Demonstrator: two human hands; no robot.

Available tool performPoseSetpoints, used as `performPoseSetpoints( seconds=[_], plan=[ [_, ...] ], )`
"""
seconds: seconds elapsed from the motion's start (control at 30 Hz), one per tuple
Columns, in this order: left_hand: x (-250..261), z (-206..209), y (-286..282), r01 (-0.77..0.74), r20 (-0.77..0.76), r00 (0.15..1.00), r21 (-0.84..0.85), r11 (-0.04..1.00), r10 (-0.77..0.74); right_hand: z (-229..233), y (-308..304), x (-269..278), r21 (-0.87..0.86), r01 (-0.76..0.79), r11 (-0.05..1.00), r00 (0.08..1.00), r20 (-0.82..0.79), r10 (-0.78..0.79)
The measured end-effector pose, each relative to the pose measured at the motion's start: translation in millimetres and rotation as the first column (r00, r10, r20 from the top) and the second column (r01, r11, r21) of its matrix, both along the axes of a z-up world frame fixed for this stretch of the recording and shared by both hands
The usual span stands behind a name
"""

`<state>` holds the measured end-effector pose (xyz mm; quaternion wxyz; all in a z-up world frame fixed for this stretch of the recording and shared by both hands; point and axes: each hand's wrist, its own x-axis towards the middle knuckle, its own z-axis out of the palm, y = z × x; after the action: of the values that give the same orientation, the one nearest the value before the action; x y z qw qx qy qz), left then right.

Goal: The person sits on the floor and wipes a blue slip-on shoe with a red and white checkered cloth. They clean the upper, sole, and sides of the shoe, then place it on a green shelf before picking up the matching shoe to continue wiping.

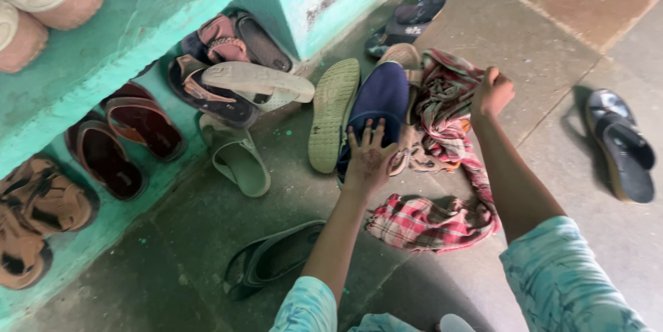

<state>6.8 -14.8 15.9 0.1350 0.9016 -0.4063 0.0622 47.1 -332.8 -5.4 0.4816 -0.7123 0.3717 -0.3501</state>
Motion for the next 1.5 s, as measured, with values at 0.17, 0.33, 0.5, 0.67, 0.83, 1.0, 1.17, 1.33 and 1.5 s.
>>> performPoseSetpoints(
  seconds=[0.17,0.33,0.5,0.67,0.83,1.0,1.17,1.33,1.5],
  plan=[
    [0.7,1.5,0.5,0.007,-0.062,0.998,0.153,0.988,0.003,18.2,51.6,1.9,-0.025,-0.461,0.887,0.887,-0.032,0.460],
    [-1.5,0.0,0.4,-0.020,-0.076,0.997,0.122,0.992,0.029,-14.0,132.5,25.1,-0.569,-0.819,0.068,0.416,-0.508,0.754],
    [3.1,2.2,-3.9,-0.013,-0.041,0.999,0.069,0.998,0.016,-8.8,91.1,67.6,-0.433,-0.884,0.179,0.468,-0.798,0.381],
    [0.7,4.9,-5.1,-0.009,-0.100,0.995,0.169,0.986,0.026,-25.0,114.9,54.8,-0.821,-0.563,0.094,0.791,-0.502,0.350],
    [3.4,0.8,-3.7,0.008,-0.067,0.998,0.107,0.994,-0.001,-50.0,91.5,56.2,-0.635,-0.688,-0.350,0.538,-0.771,0.341],
    [3.0,2.9,0.0,0.000,-0.050,0.999,0.098,0.995,0.005,-25.2,64.3,72.2,-0.513,-0.697,0.501,0.698,-0.646,0.309],
    [8.2,-21.7,-3.0,-0.002,-0.045,0.999,0.028,1.000,0.004,-45.2,95.2,8.8,-0.349,-0.649,0.676,0.758,-0.217,0.615],
    [9.1,-16.0,9.2,-0.003,-0.030,1.000,-0.273,0.962,-0.006,-27.9,117.7,-66.4,-0.118,-0.752,0.649,0.651,-0.287,0.702],
    [-1.4,22.9,10.5,-0.243,-0.120,0.967,-0.139,0.960,0.227,-12.4,101.1,-86.2,0.027,-0.844,0.535,0.507,-0.284,0.814]
  ],
)
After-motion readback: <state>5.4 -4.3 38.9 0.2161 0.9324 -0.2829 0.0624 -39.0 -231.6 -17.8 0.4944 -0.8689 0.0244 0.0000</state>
